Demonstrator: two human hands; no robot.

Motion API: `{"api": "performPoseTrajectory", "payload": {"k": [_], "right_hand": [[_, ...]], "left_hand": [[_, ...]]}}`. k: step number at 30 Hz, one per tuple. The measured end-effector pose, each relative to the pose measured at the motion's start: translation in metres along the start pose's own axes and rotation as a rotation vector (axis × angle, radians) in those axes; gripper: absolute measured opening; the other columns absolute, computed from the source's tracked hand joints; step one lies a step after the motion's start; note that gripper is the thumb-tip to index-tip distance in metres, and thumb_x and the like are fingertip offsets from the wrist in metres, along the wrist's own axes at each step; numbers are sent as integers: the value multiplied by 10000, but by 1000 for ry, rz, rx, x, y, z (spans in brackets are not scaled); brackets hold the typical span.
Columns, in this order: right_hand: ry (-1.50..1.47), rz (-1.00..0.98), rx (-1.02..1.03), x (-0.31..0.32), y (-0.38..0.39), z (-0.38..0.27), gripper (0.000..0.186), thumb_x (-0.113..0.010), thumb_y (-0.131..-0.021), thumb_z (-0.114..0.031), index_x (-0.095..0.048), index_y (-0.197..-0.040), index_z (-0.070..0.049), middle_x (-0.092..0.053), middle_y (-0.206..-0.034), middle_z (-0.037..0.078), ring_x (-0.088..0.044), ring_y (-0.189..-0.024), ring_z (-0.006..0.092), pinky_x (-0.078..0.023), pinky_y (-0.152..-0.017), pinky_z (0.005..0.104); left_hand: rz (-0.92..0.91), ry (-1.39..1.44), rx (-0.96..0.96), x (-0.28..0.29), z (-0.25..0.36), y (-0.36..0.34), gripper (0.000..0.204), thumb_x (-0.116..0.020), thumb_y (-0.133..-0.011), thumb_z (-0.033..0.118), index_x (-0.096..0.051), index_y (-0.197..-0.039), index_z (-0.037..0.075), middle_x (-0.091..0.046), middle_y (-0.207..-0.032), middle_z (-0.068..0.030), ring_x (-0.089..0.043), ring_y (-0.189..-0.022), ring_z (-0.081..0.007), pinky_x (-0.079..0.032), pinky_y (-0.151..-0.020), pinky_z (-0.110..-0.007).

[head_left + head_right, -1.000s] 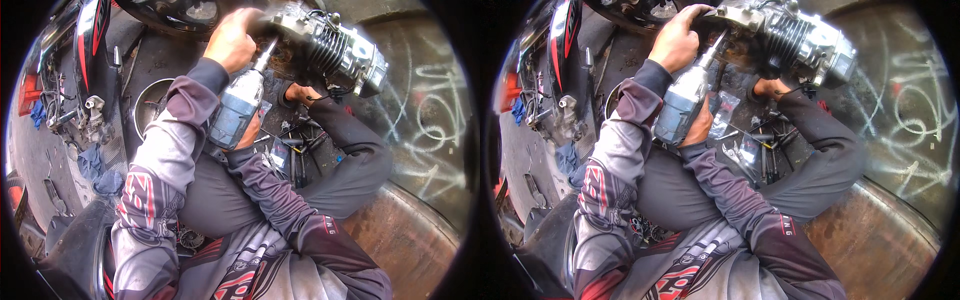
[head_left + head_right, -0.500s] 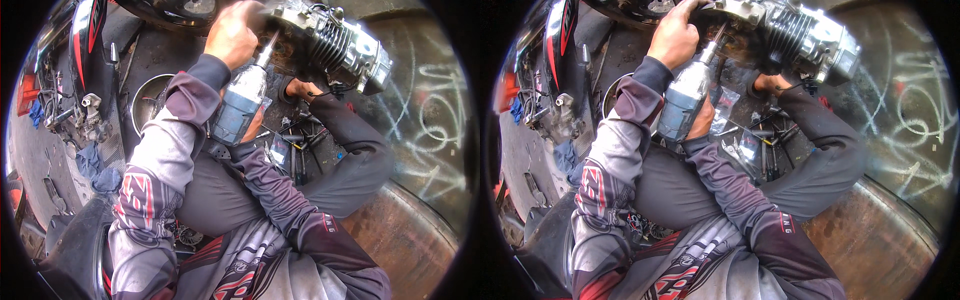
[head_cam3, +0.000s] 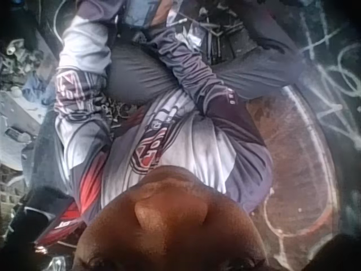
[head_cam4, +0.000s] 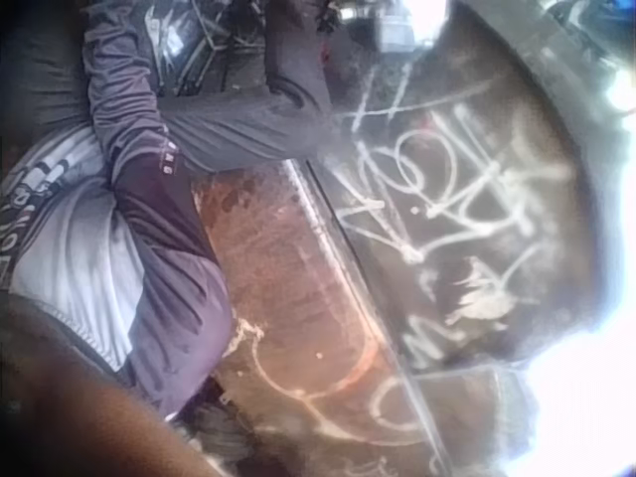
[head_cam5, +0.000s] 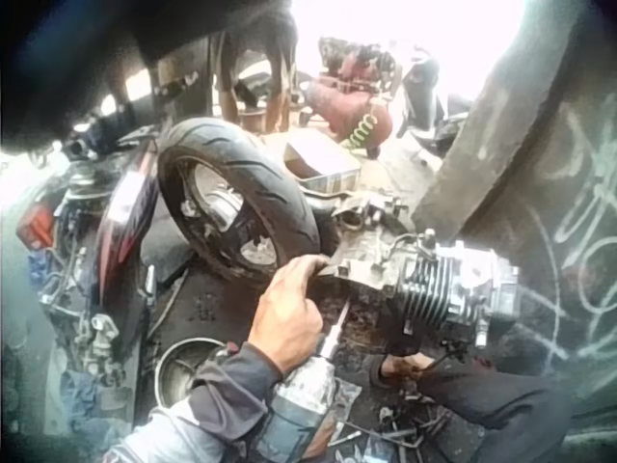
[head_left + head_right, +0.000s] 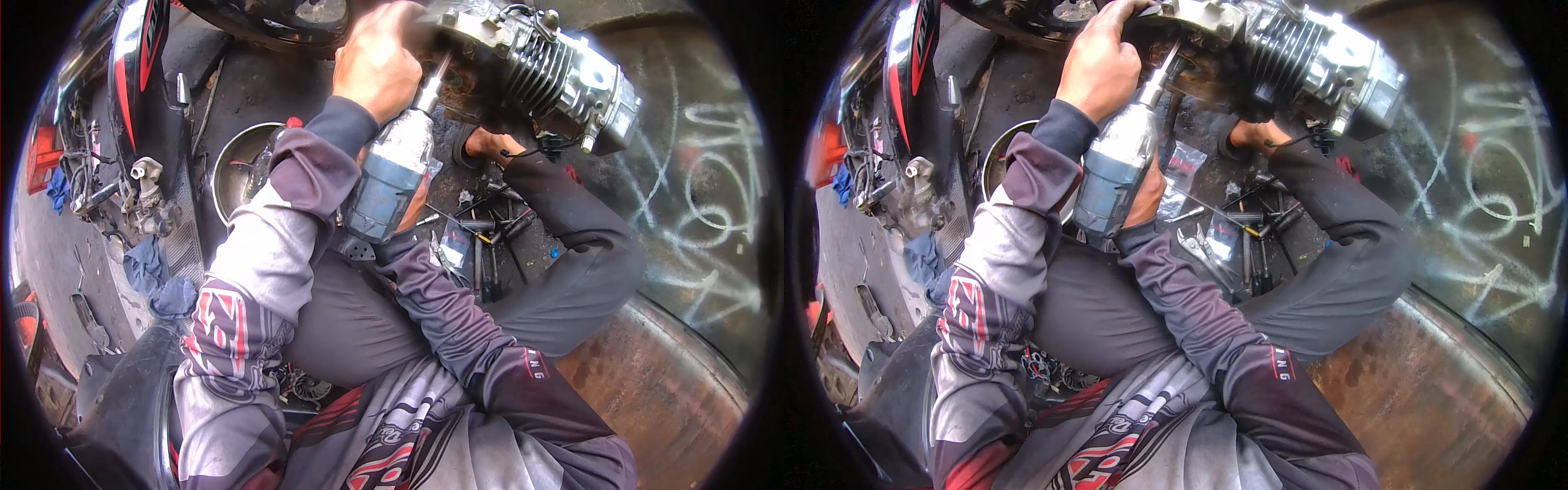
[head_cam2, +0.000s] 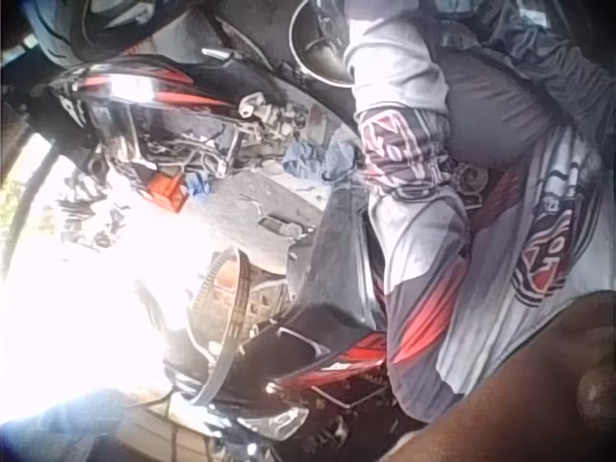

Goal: Repairing and assembling components of a motorcycle engine stator and housing.

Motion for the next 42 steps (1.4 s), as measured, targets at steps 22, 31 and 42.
{"api": "performPoseTrajectory", "payload": {"k": [22,31,42], "right_hand": [[-46,-99,-138,-5,0,24,282,-574,-920,-78,-560,-1197,-25,-700,-944,84,-696,-813,181,-555,-738,308],[246,-120,9,3,30,4,327,-526,-948,-50,-483,-1261,33,-683,-941,141,-689,-830,236,-548,-747,324],[107,-196,-184,29,31,33,399,-404,-947,38,-433,-1345,51,-655,-1038,227,-668,-920,318,-531,-816,369]], "left_hand": [[-204,10,559,-7,-31,21,350,-638,-899,314,-655,-1071,10,-673,-763,-103,-644,-737,-176,-509,-735,-319],[-674,913,958,-46,-21,68,223,-547,-991,178,-611,-1073,-19,-662,-796,-82,-643,-680,-145,-535,-617,-269],[-679,948,933,-80,-2,72,261,-438,-1036,194,-542,-1127,-27,-639,-827,-98,-655,-686,-178,-580,-622,-293]]}}
Point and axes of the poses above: each hand's wrist, its own y-axis away from the middle knuckle, its own x-axis out of the back of the hand, z = x × y, the point moved 9 cm from there along -y, towards the middle knuckle
